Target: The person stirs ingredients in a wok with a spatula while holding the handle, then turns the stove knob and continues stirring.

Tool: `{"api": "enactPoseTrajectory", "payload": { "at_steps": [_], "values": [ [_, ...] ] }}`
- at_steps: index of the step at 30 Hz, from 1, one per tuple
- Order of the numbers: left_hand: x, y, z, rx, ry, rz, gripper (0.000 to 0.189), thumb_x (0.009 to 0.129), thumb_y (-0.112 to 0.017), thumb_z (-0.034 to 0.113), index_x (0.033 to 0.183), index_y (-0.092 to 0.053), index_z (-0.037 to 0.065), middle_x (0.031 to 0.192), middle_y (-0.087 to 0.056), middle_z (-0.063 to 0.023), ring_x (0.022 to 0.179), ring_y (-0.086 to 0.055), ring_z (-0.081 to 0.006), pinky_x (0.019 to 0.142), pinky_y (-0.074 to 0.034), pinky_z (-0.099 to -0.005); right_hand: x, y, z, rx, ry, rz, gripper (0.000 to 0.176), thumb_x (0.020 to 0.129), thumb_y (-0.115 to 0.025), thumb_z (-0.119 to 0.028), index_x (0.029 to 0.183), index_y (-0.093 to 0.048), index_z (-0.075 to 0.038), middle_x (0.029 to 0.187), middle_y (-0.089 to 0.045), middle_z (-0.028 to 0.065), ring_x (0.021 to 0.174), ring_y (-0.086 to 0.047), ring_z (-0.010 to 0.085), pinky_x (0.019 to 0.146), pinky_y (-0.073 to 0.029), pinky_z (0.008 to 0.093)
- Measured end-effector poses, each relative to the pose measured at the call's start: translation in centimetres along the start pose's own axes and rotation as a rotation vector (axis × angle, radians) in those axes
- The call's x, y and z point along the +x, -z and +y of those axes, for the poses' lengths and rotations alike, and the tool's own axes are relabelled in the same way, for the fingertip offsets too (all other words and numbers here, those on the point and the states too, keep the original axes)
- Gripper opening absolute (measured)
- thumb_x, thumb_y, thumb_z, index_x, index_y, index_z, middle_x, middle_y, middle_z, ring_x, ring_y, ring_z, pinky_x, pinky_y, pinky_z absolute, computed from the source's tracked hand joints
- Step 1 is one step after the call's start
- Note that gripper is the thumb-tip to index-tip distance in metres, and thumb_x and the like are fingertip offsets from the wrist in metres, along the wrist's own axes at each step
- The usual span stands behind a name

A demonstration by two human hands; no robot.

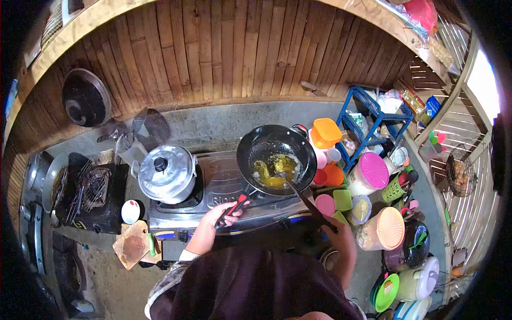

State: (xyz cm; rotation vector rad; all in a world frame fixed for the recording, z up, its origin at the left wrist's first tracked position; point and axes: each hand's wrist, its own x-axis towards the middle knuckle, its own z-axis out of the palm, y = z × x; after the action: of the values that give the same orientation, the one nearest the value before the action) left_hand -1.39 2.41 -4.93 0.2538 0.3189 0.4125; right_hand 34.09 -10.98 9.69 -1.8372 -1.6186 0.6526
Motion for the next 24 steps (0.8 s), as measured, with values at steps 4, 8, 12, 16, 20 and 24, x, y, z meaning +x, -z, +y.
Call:
{"api": "enactPoseTrajectory", "payload": {
  "at_steps": [4,8,12,16,20,24],
  "values": [
    [0.1,-0.3,-0.5,-0.224,-0.02,-0.153,0.047,0.094,-0.043,0.026,0.136,-0.03,0.01,0.071,-0.039,-0.0012,0.047,-0.036,-0.0057,0.037,-0.031,-0.0166,-1.7,1.4,0.9,0.002,-0.066,-0.027,0.033,0.08,-0.063,-0.016,0.11,-0.06,-0.004,0.102,-0.063,0.0174,0.097,-0.062,0.0252,0.085,-0.045,0.0332],
    [-0.1,-0.9,-0.4,-0.182,-0.018,-0.114,0.047,0.095,-0.04,0.029,0.136,-0.029,0.008,0.069,-0.038,-0.0001,0.044,-0.033,-0.0034,0.035,-0.029,-0.0153,-2.4,2.4,0.2,-0.018,-0.106,0.003,0.031,0.079,-0.063,-0.015,0.108,-0.061,-0.003,0.1,-0.064,0.0178,0.095,-0.063,0.026,0.084,-0.045,0.0332],
    [-0.1,-0.4,-0.2,-0.17,0.006,-0.076,0.046,0.095,-0.041,0.031,0.135,-0.031,0.011,0.071,-0.039,0.0005,0.044,-0.032,-0.0027,0.036,-0.028,-0.0147,-2.3,2.4,0.4,0.066,-0.11,0.041,0.03,0.079,-0.061,-0.01,0.109,-0.061,-0.003,0.098,-0.064,0.0174,0.09,-0.064,0.024,0.082,-0.047,0.0328],
    [-0.2,-0.3,0.0,-0.16,0.032,-0.076,0.043,0.094,-0.044,0.029,0.132,-0.033,0.011,0.071,-0.04,-0.0001,0.047,-0.034,-0.0037,0.036,-0.028,-0.0143,-2.2,2.8,-0.7,0.113,-0.141,0.08,0.032,0.077,-0.063,-0.003,0.109,-0.062,-0.002,0.076,-0.063,0.0092,0.068,-0.053,0.0096,0.065,-0.046,0.027],
    [-0.4,-0.3,0.4,-0.111,0.055,-0.033,0.041,0.094,-0.044,0.029,0.131,-0.036,0.012,0.072,-0.041,0.0005,0.047,-0.034,-0.0032,0.036,-0.026,-0.0141,-2.1,2.5,0.2,0.039,-0.103,0.103,0.032,0.076,-0.062,-0.002,0.108,-0.062,-0.002,0.079,-0.065,0.0093,0.069,-0.054,0.0091,0.065,-0.045,0.0259],
    [-0.5,0.0,0.5,-0.091,0.057,-0.005,0.041,0.094,-0.044,0.029,0.13,-0.036,0.012,0.072,-0.041,0.0003,0.048,-0.035,-0.0033,0.036,-0.026,-0.0143,-2.0,2.0,0.9,-0.044,-0.065,0.091,0.032,0.076,-0.063,-0.002,0.108,-0.062,-0.001,0.083,-0.067,0.0109,0.072,-0.059,0.0117,0.067,-0.046,0.0269]
  ]
}}
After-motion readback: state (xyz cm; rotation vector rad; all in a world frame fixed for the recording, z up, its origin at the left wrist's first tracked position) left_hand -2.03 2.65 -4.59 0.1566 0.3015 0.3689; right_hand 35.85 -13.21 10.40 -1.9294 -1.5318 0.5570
